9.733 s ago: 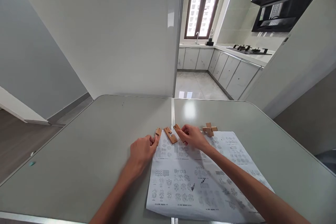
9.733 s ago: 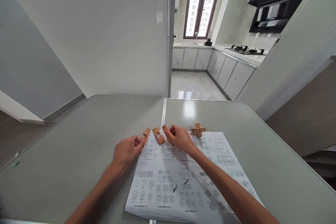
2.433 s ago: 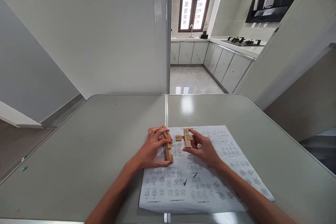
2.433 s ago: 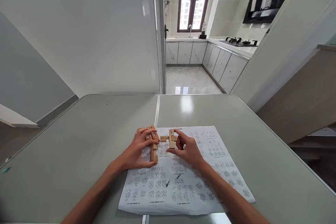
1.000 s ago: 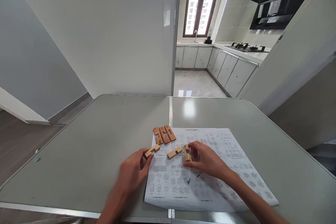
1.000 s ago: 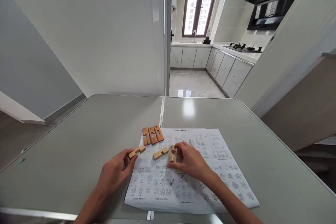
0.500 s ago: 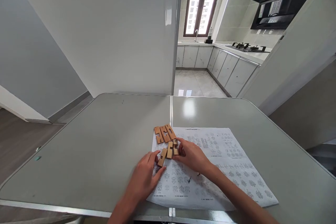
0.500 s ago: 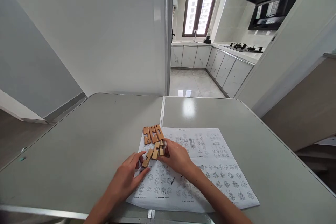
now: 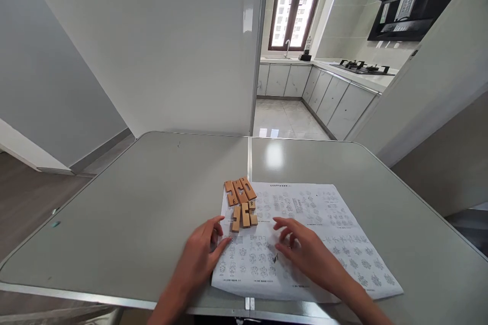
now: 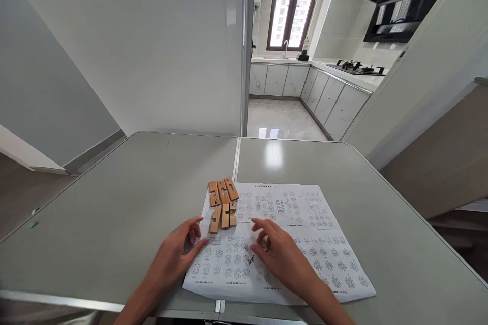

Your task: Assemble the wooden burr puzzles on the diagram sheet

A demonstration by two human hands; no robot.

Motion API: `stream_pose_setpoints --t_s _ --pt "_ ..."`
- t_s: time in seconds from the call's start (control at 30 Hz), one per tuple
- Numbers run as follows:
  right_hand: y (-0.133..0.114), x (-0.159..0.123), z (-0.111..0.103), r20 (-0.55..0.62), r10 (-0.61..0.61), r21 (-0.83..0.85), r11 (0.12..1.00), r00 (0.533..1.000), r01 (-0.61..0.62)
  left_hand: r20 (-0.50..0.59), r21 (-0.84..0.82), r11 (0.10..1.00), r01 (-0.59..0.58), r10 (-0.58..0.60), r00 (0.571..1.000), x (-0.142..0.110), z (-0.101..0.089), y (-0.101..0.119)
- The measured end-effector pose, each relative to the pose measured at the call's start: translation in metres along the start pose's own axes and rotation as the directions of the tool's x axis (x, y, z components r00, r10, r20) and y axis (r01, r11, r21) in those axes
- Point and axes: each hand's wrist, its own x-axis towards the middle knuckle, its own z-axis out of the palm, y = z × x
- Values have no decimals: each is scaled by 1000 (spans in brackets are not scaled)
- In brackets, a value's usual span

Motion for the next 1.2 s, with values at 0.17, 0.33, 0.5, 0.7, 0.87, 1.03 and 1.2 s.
stream_pose_setpoints --t_s 0.17,0.33,0.5,0.7,0.87,1.03,1.2 --pt "21 -47 -7 -180 77 61 996 981 -67 -12 -64 998 -2 2 1000 -22 -18 -1" --pt "36 -66 -1 -244 87 113 992 966 -61 -19 -80 995 50 -52 998 -24 -19 2" --pt "26 -70 3 -371 215 198 969 903 -150 15 -86 992 95 -94 995 -15 -16 1" --pt "26 -74 6 -424 271 223 956 864 -191 2 -83 993 85 -85 996 -17 -14 -2" --pt "32 -74 9 -474 229 161 972 850 -172 -5 -77 993 88 -89 996 -16 -16 3" --pt "28 -74 11 -490 224 154 974 843 -169 -6 -65 994 86 -86 996 -16 -18 7" --pt "27 -74 10 -461 238 167 969 855 -180 -1 -63 995 83 -83 997 -16 -16 6"
